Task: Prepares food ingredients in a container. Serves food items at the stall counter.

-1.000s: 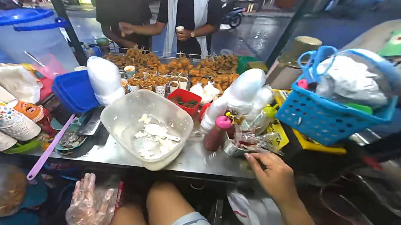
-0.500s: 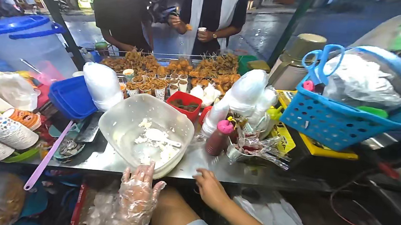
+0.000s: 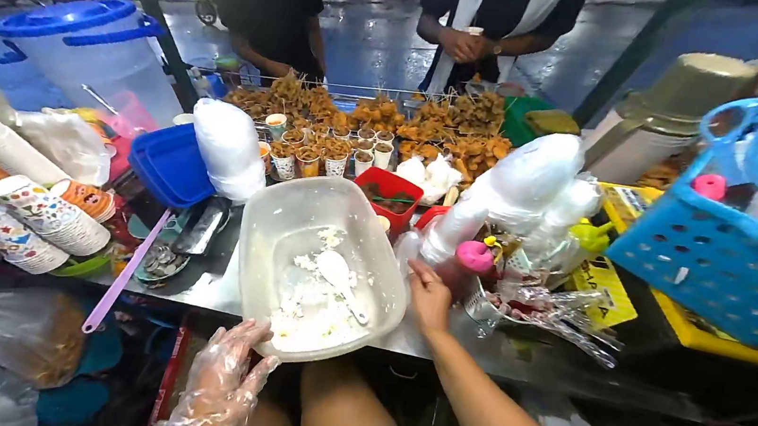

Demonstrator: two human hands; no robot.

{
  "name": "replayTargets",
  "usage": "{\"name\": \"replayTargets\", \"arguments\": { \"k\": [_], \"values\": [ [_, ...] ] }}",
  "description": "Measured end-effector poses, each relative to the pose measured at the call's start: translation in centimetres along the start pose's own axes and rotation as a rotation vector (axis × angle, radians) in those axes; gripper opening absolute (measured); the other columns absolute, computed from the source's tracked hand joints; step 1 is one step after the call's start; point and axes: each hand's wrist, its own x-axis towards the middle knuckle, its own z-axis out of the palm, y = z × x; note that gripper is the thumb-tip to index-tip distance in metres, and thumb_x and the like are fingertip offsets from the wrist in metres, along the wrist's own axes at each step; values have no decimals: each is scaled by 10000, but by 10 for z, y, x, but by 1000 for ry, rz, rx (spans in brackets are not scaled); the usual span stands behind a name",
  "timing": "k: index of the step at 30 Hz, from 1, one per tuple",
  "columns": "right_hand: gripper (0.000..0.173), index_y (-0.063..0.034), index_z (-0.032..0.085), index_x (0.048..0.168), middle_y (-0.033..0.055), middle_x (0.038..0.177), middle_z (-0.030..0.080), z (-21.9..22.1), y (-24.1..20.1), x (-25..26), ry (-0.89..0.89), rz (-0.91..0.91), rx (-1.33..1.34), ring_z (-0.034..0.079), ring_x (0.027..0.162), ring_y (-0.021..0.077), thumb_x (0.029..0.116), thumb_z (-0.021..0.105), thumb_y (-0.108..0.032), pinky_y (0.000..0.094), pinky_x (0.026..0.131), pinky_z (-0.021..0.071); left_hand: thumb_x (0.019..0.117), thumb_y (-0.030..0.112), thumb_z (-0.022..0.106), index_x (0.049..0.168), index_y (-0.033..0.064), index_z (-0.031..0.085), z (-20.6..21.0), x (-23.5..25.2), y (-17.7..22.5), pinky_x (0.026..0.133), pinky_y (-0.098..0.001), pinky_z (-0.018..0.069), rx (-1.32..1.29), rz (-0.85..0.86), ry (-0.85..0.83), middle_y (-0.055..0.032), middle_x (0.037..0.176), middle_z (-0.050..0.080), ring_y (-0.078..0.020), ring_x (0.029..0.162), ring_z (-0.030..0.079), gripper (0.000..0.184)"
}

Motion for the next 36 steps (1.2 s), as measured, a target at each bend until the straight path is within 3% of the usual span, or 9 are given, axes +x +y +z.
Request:
{"name": "replayTargets", "arguments": {
  "k": [4,8,13,16,19,27,29,32,36],
  "values": [
    [145,70,708,991,127,1019,703,-11,-50,-9,125,-228,234,667,961,94,876,705,-17,226,868,558,934,226,636,1260,22,696,0,24,25,957,-439,548,-64,23,151,-111,1143,748,-234,1055,712,388],
    [111,60,699,940,88,1016,718,-2,-104,-49,-484,-456,414,681,979,55,852,631,64,222,888,570,898,135,716,1435,-42,536,16,42,69,1045,-426,514,-269,-26,53,-228,1370,619,-298,1238,628,594],
    [116,36,671,1063,-4,1001,713,16,-124,-91,-782,-255,659,660,895,-17,962,622,6,191,840,567,771,43,720,1008,-61,731,35,32,63,864,-360,574,-290,-55,193,-163,959,722,-216,914,702,259],
    [116,-3,666,1070,-88,883,667,21,-129,-101,-946,-150,721,587,768,-73,999,616,-81,142,729,508,748,5,685,1360,-168,506,32,29,53,993,-385,528,-459,-63,228,-273,1292,613,-282,1179,629,661],
    [253,-29,651,1146,-95,868,629,23,-132,-104,-1095,-198,763,543,729,-80,925,737,-119,118,674,468,834,-75,571,1436,-117,376,23,30,56,848,-190,559,-926,-206,253,6,1030,694,2,935,669,634],
    [242,21,694,1134,-1,919,644,29,-129,-70,-331,-117,425,569,764,-20,904,627,-10,144,706,495,861,43,610,1002,-112,711,39,20,68,845,-236,566,-155,120,539,-179,907,752,-135,834,729,232],
    [245,26,658,1182,-3,1024,692,17,-142,-71,-498,-43,645,655,862,2,967,541,25,185,796,572,848,17,585,1112,-156,672,41,23,64,786,-394,587,-95,22,508,-232,905,737,-266,794,732,328],
    [220,95,697,1091,52,905,713,6,-148,-81,-959,-357,699,640,809,17,929,559,40,183,754,528,904,22,564,1316,-143,539,38,33,45,785,-226,545,-380,-215,414,-110,921,671,-68,807,643,445],
    [201,-33,793,869,160,804,640,18,-142,-76,-737,-760,64,644,738,248,811,627,64,357,648,548,811,34,657,1207,-131,624,27,35,44,690,-177,512,-258,-183,565,-99,853,647,-52,732,597,431]
  ]
}}
